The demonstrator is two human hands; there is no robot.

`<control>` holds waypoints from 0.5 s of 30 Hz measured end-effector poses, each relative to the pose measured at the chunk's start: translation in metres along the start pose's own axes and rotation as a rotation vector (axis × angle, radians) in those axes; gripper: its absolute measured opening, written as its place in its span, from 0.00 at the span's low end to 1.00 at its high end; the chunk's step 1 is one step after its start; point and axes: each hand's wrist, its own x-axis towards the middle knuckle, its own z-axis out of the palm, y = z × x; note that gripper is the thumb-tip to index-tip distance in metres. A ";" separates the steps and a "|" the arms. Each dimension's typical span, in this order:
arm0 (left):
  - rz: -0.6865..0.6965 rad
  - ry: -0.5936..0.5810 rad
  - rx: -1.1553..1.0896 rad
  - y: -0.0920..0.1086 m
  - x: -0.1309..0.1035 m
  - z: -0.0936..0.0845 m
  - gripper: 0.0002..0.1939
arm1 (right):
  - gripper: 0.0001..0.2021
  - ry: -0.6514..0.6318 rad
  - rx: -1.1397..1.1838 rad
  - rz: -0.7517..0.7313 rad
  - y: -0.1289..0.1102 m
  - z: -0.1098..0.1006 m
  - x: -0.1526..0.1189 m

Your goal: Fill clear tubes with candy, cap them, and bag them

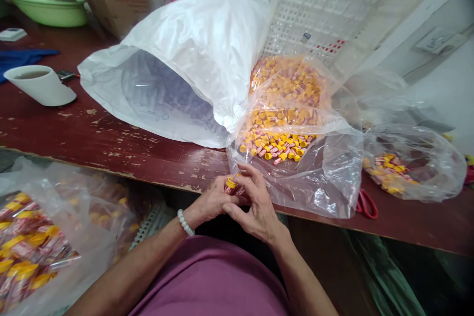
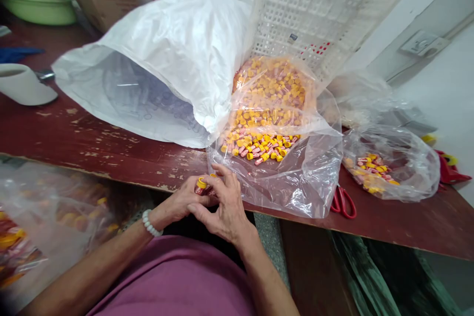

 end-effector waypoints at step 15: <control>-0.218 0.074 -0.636 -0.005 -0.013 0.005 0.08 | 0.41 0.045 -0.231 -0.194 0.007 0.025 0.003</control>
